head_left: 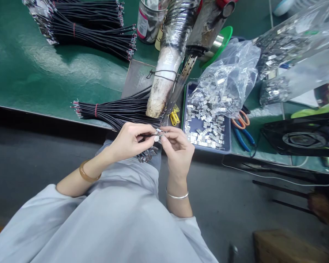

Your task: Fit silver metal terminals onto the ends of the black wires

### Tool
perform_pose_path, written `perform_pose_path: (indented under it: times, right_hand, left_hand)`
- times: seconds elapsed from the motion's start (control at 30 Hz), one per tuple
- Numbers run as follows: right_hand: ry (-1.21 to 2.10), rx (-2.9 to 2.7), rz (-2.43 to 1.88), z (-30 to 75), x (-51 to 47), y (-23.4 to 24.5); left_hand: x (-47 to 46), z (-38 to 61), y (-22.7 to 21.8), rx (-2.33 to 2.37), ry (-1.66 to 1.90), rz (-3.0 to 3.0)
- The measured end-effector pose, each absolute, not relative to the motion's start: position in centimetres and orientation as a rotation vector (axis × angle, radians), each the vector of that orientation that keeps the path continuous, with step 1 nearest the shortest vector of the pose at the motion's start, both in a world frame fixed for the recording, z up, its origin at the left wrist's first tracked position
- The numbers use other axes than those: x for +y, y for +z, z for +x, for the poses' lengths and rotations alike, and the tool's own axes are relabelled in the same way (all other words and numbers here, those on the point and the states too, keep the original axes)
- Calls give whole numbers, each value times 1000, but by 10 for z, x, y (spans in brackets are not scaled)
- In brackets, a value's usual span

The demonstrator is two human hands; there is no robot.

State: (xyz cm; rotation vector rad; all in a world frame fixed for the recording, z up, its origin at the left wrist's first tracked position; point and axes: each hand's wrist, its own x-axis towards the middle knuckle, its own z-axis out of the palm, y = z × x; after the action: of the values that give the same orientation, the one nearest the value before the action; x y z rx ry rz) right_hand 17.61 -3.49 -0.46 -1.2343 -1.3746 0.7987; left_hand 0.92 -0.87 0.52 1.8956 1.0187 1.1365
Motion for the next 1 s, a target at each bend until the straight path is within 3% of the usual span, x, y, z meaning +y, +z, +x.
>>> perform_pose_path:
  times: [0.47, 0.67, 0.8, 1.0]
  right_hand:
    - [683, -1415, -1253, 172, -39, -5]
    - [187, -1545, -1280, 165, -45, -11]
    - [44, -1521, -1199, 170, -49, -12]
    - [127, -1478, -1164, 168, -48, -11]
  left_hand:
    - [-13, 14, 2, 1051, 1205, 1880]
    - [-12, 15, 8, 1046, 1123, 1637]
    - [-9, 15, 12, 1015, 1084, 1476]
    - [-10, 23, 14, 1022, 1112, 1228]
